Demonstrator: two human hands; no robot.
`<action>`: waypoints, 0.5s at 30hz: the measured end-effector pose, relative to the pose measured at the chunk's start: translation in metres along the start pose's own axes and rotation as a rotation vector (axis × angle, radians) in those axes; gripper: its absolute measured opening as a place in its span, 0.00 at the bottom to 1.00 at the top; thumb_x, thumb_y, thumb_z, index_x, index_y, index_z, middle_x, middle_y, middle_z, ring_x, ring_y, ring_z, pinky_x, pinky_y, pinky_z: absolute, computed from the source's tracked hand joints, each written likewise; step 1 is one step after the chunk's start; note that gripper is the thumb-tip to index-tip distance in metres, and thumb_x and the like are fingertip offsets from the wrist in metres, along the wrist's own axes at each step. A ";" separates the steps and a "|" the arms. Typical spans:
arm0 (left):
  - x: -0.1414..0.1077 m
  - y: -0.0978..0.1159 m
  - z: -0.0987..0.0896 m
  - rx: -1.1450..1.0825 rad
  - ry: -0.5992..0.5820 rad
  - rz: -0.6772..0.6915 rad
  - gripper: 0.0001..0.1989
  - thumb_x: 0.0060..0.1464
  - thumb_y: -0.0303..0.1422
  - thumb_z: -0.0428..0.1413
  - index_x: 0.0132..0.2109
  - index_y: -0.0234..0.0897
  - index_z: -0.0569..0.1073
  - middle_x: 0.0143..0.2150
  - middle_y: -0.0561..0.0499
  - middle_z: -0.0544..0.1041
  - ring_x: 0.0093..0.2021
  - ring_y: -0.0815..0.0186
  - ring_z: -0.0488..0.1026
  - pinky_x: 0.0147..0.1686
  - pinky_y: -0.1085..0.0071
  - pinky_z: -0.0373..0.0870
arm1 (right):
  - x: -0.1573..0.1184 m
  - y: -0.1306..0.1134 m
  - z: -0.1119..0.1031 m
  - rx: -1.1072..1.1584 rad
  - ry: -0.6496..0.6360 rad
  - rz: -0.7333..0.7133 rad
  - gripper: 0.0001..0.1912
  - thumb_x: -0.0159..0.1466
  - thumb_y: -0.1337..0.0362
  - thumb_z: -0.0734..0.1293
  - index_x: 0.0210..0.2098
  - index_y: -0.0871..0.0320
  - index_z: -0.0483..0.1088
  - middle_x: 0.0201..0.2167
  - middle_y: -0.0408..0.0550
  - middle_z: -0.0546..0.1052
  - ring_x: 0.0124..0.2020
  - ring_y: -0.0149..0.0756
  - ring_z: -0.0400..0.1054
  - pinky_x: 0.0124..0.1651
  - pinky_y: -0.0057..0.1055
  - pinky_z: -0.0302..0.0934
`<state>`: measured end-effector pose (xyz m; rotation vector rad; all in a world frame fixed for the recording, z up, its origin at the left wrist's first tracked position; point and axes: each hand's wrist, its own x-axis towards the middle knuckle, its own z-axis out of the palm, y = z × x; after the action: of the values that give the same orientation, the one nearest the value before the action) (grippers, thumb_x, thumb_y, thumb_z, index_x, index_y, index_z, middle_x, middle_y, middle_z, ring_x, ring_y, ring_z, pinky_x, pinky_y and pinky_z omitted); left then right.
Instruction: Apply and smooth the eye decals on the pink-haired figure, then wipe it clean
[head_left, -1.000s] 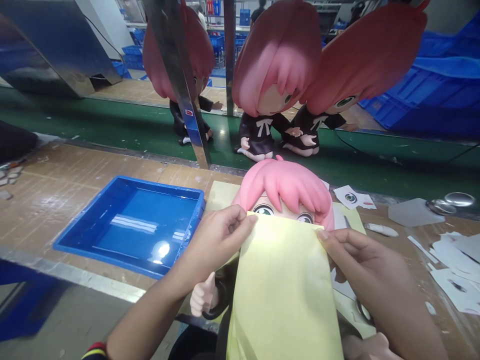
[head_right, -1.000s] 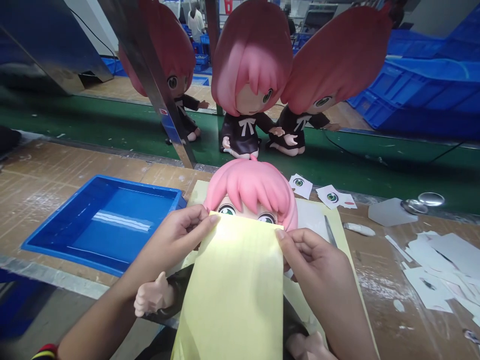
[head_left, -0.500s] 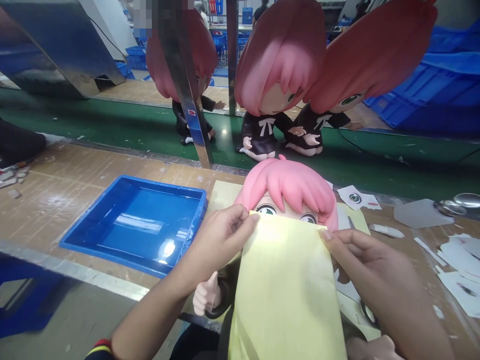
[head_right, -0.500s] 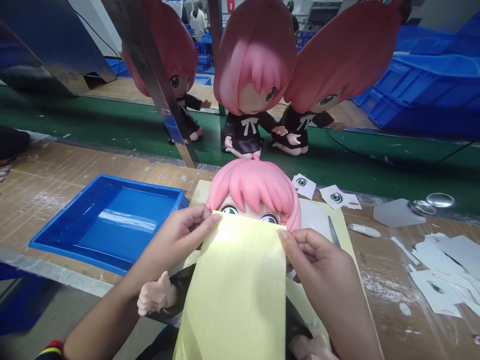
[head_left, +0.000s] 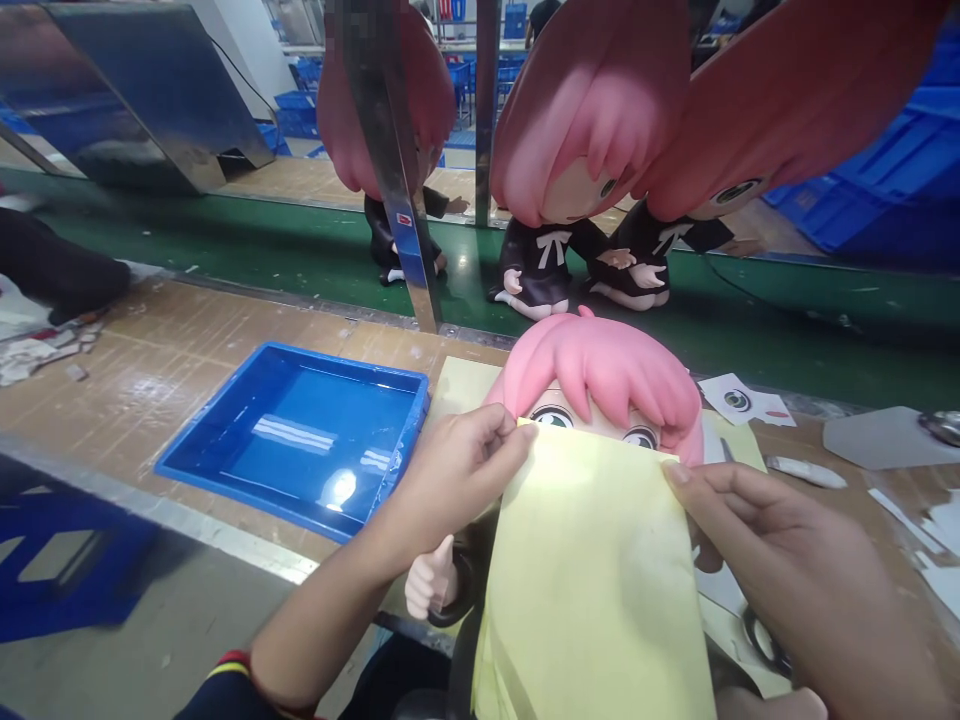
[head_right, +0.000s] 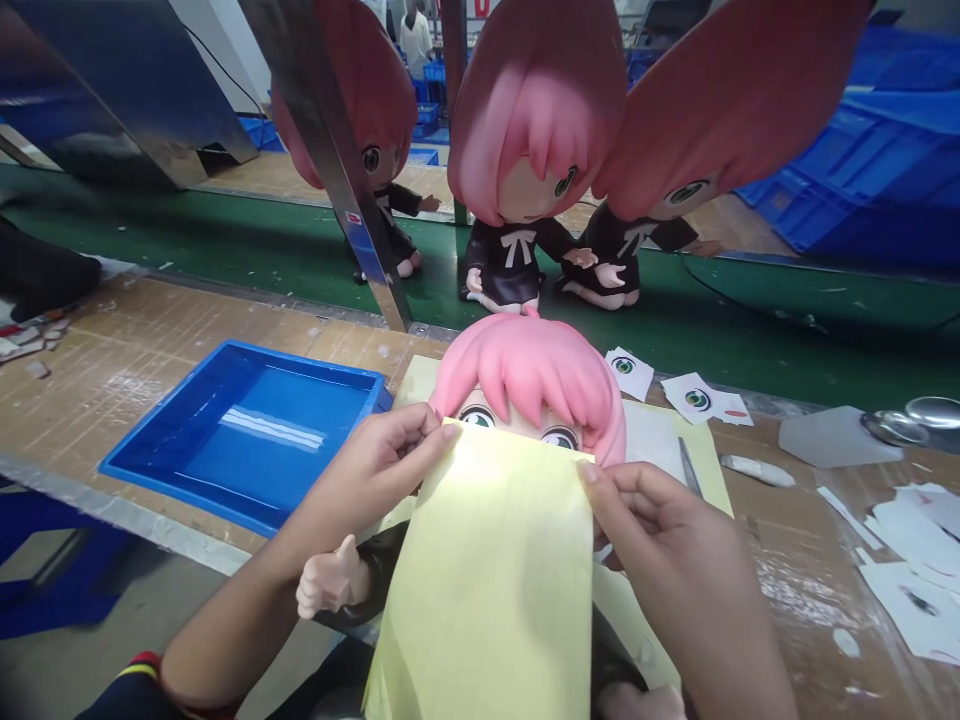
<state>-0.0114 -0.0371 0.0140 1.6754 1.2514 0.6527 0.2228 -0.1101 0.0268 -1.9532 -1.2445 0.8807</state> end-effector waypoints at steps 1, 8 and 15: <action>0.000 0.000 0.000 0.000 -0.002 -0.001 0.21 0.67 0.44 0.52 0.28 0.38 0.61 0.24 0.59 0.60 0.26 0.71 0.57 0.27 0.71 0.52 | 0.000 -0.001 0.001 0.012 0.025 -0.014 0.24 0.60 0.41 0.68 0.20 0.52 0.74 0.16 0.44 0.71 0.18 0.34 0.67 0.18 0.24 0.61; -0.002 0.002 -0.001 0.022 -0.004 0.000 0.22 0.68 0.44 0.52 0.28 0.38 0.61 0.24 0.58 0.59 0.27 0.71 0.57 0.27 0.71 0.52 | -0.004 -0.008 0.006 0.018 0.022 0.047 0.24 0.62 0.42 0.69 0.21 0.53 0.71 0.15 0.43 0.69 0.18 0.32 0.62 0.22 0.26 0.61; -0.019 0.003 -0.019 -0.530 -0.227 0.075 0.19 0.66 0.46 0.56 0.31 0.39 0.64 0.25 0.57 0.64 0.22 0.73 0.59 0.20 0.75 0.55 | -0.002 0.028 0.016 -0.098 0.410 -0.621 0.13 0.74 0.63 0.60 0.34 0.54 0.72 0.26 0.41 0.73 0.26 0.32 0.69 0.28 0.27 0.63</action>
<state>-0.0319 -0.0486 0.0269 1.3115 0.7708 0.7392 0.2230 -0.1184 -0.0044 -1.5536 -1.5198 0.1033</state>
